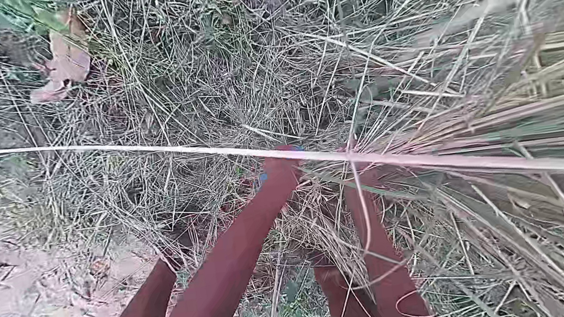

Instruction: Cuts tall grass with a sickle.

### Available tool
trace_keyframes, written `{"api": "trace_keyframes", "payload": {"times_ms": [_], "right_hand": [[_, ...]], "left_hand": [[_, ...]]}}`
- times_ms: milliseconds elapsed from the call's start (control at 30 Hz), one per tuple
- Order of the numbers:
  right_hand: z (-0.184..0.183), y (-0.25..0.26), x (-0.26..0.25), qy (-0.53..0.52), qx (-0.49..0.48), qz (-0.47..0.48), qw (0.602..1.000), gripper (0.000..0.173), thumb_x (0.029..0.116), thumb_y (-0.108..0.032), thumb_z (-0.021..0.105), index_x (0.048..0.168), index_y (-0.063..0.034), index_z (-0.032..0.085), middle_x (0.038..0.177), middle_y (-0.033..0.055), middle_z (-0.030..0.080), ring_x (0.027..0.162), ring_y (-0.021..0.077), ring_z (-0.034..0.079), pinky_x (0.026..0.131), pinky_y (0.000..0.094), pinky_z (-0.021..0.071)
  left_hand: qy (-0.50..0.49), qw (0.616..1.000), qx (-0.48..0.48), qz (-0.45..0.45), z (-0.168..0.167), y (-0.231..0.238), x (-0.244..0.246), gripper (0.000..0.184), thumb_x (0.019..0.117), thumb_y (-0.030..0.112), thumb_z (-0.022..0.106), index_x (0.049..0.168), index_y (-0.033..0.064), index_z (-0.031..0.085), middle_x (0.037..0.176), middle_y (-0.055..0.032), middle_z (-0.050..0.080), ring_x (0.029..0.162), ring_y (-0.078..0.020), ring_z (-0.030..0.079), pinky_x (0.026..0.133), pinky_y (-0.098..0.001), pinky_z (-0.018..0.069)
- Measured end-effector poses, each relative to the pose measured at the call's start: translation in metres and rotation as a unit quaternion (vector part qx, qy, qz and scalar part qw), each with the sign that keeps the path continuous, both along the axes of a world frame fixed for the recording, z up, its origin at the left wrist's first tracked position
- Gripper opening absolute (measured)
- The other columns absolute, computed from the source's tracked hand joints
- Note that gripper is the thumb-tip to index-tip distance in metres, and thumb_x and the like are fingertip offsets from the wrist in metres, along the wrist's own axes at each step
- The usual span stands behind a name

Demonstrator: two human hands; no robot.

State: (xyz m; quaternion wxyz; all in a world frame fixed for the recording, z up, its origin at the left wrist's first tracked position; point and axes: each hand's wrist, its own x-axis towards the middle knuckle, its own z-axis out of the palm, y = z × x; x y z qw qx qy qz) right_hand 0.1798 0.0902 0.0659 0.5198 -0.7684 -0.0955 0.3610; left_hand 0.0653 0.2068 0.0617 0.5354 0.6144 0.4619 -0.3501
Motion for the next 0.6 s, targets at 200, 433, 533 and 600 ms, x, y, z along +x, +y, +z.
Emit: {"api": "trace_keyframes", "payload": {"times_ms": [200,433,533,600], "right_hand": [[-0.037,0.063,0.027,-0.189,-0.026,-0.056,0.98,0.016,0.1026,-0.003,0.048,0.104,0.008,0.059,0.085,0.0036,0.059,0.08,0.0031,0.058,0.08,0.0211,0.0503],[-0.056,0.096,0.03,-0.144,-0.058,-0.037,0.987,0.009,0.0949,-0.004,0.061,0.099,0.0041,0.06,0.085,0.0042,0.059,0.079,0.0063,0.057,0.077,0.025,0.0497],[-0.066,0.095,0.041,-0.107,0.0,-0.055,0.993,0.03,0.093,-0.001,0.06,0.12,0.0082,0.053,0.1,0.0088,0.06,0.09,0.0097,0.06,0.084,0.0268,0.0525],[-0.074,0.093,0.049,-0.113,0.013,-0.041,0.993,0.01,0.0945,-0.002,0.053,0.105,0.0002,0.053,0.082,0.0018,0.061,0.075,0.0063,0.062,0.074,0.0258,0.056]], "left_hand": [[0.004,0.998,-0.044,0.046,0.023,0.005,0.02,0.041,0.0992,0.014,0.063,0.131,-0.0107,0.057,0.137,-0.0322,0.055,0.127,-0.0475,0.056,0.098,-0.0628,0.0485],[0.026,0.998,-0.051,0.038,0.063,0.003,-0.031,0.039,0.0926,0.01,0.069,0.124,-0.01,0.058,0.123,-0.0305,0.063,0.117,-0.0454,0.062,0.094,-0.061,0.0508],[-0.007,0.998,-0.043,0.036,0.004,0.019,0.015,0.038,0.095,0.015,0.068,0.122,-0.0118,0.061,0.13,-0.0323,0.06,0.123,-0.0475,0.059,0.096,-0.0638,0.0488],[0.01,0.997,-0.071,0.022,0.003,0.018,0.017,0.041,0.096,0.015,0.067,0.126,-0.0119,0.059,0.134,-0.0316,0.058,0.127,-0.0459,0.057,0.1,-0.0621,0.0476]]}}
